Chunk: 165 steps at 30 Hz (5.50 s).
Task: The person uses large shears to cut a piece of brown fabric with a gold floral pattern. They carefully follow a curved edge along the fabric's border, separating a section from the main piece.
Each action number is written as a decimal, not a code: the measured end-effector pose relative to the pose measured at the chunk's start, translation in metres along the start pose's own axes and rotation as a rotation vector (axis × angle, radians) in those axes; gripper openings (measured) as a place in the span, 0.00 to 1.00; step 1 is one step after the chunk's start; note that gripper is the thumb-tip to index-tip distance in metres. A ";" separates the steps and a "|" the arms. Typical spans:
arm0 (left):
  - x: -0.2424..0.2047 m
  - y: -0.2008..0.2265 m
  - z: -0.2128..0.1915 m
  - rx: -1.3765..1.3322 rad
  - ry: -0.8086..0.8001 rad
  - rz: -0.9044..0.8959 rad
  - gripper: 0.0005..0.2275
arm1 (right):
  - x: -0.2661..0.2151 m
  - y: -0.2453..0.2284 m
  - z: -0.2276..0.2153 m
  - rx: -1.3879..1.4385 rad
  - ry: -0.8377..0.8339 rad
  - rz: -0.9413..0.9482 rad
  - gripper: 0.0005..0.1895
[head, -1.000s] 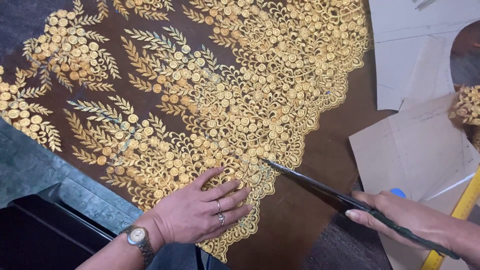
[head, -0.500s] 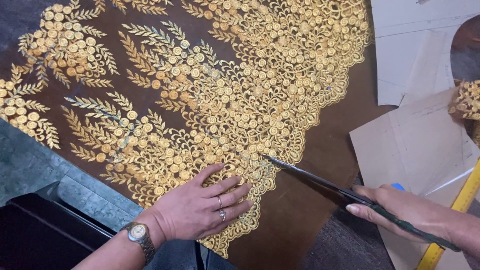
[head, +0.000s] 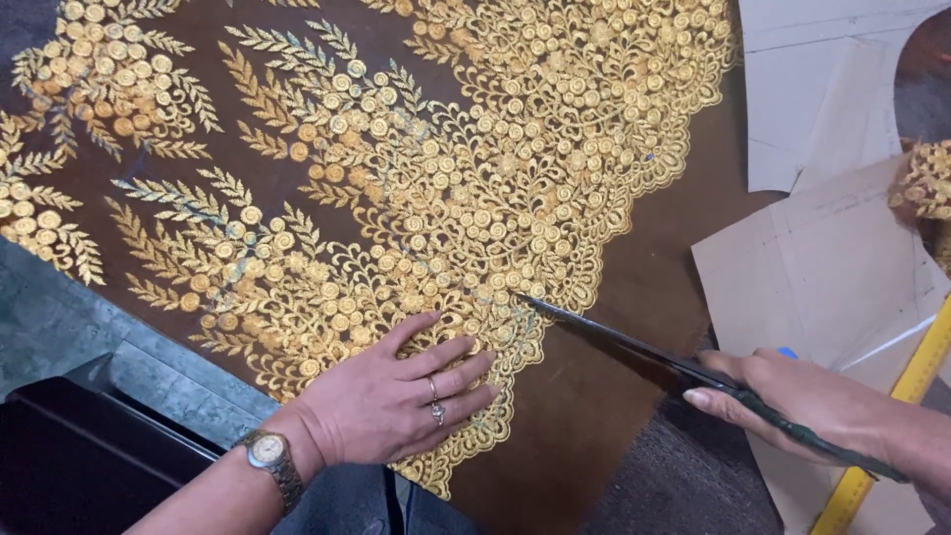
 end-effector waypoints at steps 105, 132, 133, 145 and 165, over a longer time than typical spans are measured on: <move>-0.004 -0.003 -0.006 -0.069 0.065 -0.037 0.15 | 0.033 -0.116 0.025 0.339 0.214 -0.051 0.22; -0.002 -0.127 -0.060 0.089 -0.024 -0.403 0.26 | 0.027 -0.133 0.026 0.332 0.187 -0.038 0.20; -0.003 -0.143 -0.058 0.255 -0.064 -0.462 0.31 | 0.028 -0.134 0.026 0.320 0.187 -0.026 0.20; 0.011 -0.156 -0.052 0.288 -0.051 -0.408 0.33 | 0.034 -0.140 0.035 0.319 0.231 0.106 0.20; 0.012 -0.157 -0.054 0.261 -0.034 -0.414 0.33 | 0.013 -0.157 0.030 0.455 0.138 0.053 0.18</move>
Point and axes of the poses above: each hand's wrist, its own x-axis towards the middle knuckle, its own z-axis out of the palm, y = z × x, the point moved 2 cm from there along x, towards the middle knuckle, and after that the axes turned 14 degrees about -z, right-handed, at the moved point
